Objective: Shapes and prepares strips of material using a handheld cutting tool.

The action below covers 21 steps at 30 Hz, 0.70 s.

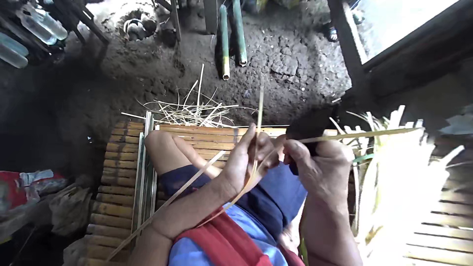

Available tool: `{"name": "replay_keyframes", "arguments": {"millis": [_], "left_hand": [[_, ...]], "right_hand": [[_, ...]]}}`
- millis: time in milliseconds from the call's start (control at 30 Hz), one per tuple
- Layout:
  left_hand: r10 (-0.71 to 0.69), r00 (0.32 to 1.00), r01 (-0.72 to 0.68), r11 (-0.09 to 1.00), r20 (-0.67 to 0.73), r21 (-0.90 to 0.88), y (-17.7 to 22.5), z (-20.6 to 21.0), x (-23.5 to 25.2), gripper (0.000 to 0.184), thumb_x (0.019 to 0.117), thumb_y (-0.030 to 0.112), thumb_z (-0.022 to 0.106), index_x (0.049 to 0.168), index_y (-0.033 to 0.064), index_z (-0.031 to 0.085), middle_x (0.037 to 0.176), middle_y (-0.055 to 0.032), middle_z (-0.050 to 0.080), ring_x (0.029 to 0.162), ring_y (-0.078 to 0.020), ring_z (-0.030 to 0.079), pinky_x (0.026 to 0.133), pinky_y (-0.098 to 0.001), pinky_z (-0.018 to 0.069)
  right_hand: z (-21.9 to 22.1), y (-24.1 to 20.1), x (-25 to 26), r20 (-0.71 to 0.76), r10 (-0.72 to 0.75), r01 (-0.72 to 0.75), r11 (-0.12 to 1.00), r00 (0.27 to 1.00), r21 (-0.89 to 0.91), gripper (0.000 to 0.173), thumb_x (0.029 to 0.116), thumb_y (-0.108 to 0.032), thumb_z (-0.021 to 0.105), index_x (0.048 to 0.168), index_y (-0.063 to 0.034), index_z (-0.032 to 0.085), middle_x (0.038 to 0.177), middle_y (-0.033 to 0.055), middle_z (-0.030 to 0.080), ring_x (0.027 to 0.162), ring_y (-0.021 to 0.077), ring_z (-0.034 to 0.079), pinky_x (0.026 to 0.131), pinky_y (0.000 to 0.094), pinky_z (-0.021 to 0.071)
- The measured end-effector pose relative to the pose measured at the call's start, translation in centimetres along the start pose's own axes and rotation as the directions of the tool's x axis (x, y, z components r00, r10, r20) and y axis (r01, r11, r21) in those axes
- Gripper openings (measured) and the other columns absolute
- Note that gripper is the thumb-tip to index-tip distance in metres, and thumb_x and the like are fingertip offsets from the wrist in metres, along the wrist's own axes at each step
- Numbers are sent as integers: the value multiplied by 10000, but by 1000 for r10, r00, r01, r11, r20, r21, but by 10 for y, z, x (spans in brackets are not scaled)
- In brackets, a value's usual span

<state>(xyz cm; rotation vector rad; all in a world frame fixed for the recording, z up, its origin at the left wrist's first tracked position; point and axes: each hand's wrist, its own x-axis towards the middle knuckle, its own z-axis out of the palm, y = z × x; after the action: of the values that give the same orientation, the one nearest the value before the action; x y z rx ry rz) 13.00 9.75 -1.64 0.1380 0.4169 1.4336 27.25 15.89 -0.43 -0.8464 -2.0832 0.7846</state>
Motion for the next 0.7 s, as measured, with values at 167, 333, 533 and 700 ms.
{"name": "replay_keyframes", "arguments": {"millis": [167,333,533,700], "left_hand": [[153,959,-144,988,-239,51,1,0,-4,539,1094,525,265,714,260,541,638,104,537,613,0,583,616,-155,507],[183,944,-159,982,-276,105,16,-37,-22,568,1104,475,255,650,236,499,530,116,423,439,-10,411,458,-159,380],[191,831,-172,981,-522,84,42,-111,-69,625,1121,391,190,604,192,479,464,89,419,379,-25,415,417,-168,398],[290,664,-238,956,-689,173,65,-145,-108,624,1124,350,163,564,216,402,433,100,362,347,-12,350,375,-160,328]], "right_hand": [[17,-5,-17,256,-18,-55,960,967,276,302,982,-360,671,944,-60,682,745,-69,638,632,-44,575,573,137,504],[-2,-2,-34,-29,31,-30,999,999,32,370,1021,-407,618,974,-40,632,700,2,617,581,19,588,546,218,532],[-56,16,-31,-359,249,-207,967,899,152,152,1007,-335,639,1079,-236,548,761,-188,621,606,-3,613,566,225,564],[-81,26,-34,-486,308,-287,950,818,120,80,1012,-247,558,1016,-187,506,696,-183,572,548,-8,587,534,212,554]]}}
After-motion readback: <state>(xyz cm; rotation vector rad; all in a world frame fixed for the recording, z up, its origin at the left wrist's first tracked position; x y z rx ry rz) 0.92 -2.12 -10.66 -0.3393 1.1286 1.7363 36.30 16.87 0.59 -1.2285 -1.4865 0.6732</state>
